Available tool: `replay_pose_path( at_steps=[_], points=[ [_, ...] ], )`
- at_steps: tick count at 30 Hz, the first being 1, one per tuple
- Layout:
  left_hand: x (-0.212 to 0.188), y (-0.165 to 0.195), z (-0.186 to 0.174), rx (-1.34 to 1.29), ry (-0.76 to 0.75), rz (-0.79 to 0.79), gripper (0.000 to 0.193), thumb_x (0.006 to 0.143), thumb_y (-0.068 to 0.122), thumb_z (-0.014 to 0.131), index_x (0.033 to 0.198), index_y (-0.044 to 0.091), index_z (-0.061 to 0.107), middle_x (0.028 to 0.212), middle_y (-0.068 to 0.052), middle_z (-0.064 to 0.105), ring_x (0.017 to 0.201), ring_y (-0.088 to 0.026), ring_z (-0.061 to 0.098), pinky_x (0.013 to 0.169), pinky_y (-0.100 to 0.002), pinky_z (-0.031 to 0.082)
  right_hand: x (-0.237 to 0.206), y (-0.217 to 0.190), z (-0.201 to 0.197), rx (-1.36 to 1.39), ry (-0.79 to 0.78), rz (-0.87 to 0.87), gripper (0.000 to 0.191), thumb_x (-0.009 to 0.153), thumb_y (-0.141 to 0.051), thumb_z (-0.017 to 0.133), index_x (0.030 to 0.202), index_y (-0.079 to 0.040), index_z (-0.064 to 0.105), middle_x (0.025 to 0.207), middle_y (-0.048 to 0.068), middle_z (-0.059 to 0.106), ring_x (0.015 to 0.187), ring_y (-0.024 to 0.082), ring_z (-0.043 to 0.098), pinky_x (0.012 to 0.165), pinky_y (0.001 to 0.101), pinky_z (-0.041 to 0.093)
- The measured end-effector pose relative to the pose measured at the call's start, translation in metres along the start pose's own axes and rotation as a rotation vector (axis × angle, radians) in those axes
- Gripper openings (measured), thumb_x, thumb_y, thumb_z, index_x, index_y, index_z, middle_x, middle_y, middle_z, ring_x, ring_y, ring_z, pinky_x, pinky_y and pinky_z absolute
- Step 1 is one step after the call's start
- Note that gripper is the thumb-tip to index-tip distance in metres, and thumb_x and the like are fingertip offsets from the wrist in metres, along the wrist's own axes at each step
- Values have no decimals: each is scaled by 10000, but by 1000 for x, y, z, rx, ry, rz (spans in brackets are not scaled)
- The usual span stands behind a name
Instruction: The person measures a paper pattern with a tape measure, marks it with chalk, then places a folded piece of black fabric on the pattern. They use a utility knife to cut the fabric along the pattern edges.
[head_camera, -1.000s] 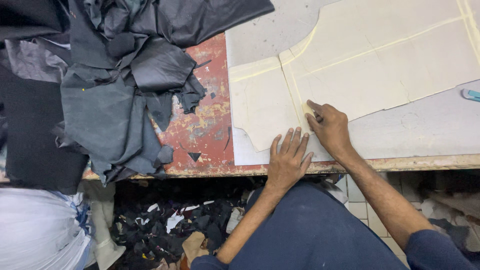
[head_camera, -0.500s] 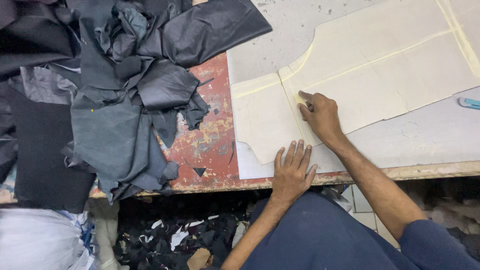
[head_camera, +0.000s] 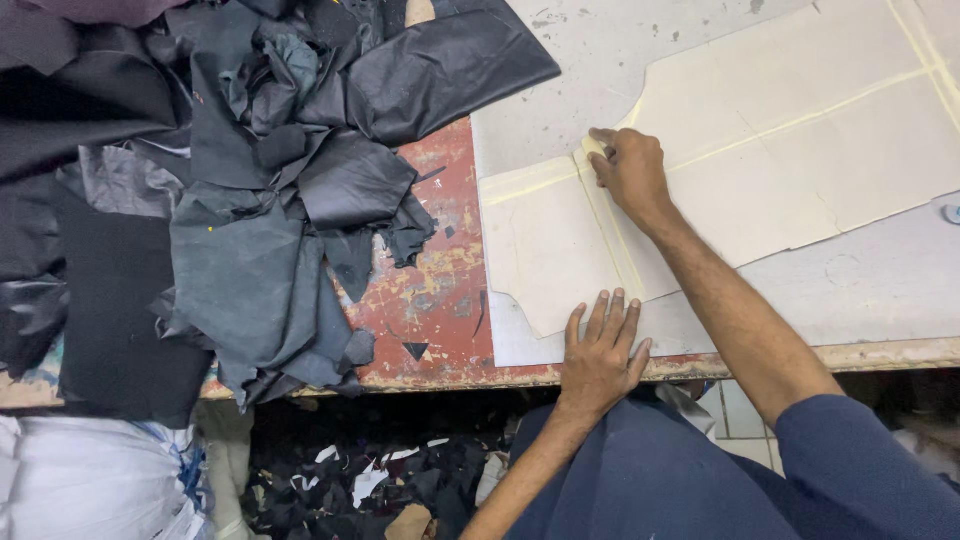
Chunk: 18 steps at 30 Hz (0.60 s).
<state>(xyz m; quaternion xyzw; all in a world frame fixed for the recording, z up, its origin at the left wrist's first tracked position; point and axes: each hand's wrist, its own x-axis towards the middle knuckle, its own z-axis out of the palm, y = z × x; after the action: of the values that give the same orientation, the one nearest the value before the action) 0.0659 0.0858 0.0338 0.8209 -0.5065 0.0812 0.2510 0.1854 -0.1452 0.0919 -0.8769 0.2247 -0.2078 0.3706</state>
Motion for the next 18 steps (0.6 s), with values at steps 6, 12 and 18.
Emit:
replay_pose_path(
  at_steps=[6,12,18],
  points=[
    [-1,2,-1,13,14,-19,520,975,329,660,1422,64,630,1489,-148,579,1441,-286,496,1207,-521,351,15,6,2,23,-26,-8,375,925,-45,734,1290,30,692,837,191,751,603,194,729,618,327,594],
    [-2,4,-3,16,49,-18,496,973,315,660,1403,69,647,1483,-145,585,1427,-282,502,1199,-509,362,-15,0,-14,-83,-88,7,374,917,-59,738,1280,22,702,814,193,761,609,206,732,648,334,598],
    [-4,7,-3,21,75,-14,488,979,315,659,1401,70,650,1477,-145,588,1412,-280,515,1194,-509,366,-90,-5,-33,-88,-134,116,385,919,-77,727,1291,15,688,828,192,757,620,209,742,619,338,601]
  ],
)
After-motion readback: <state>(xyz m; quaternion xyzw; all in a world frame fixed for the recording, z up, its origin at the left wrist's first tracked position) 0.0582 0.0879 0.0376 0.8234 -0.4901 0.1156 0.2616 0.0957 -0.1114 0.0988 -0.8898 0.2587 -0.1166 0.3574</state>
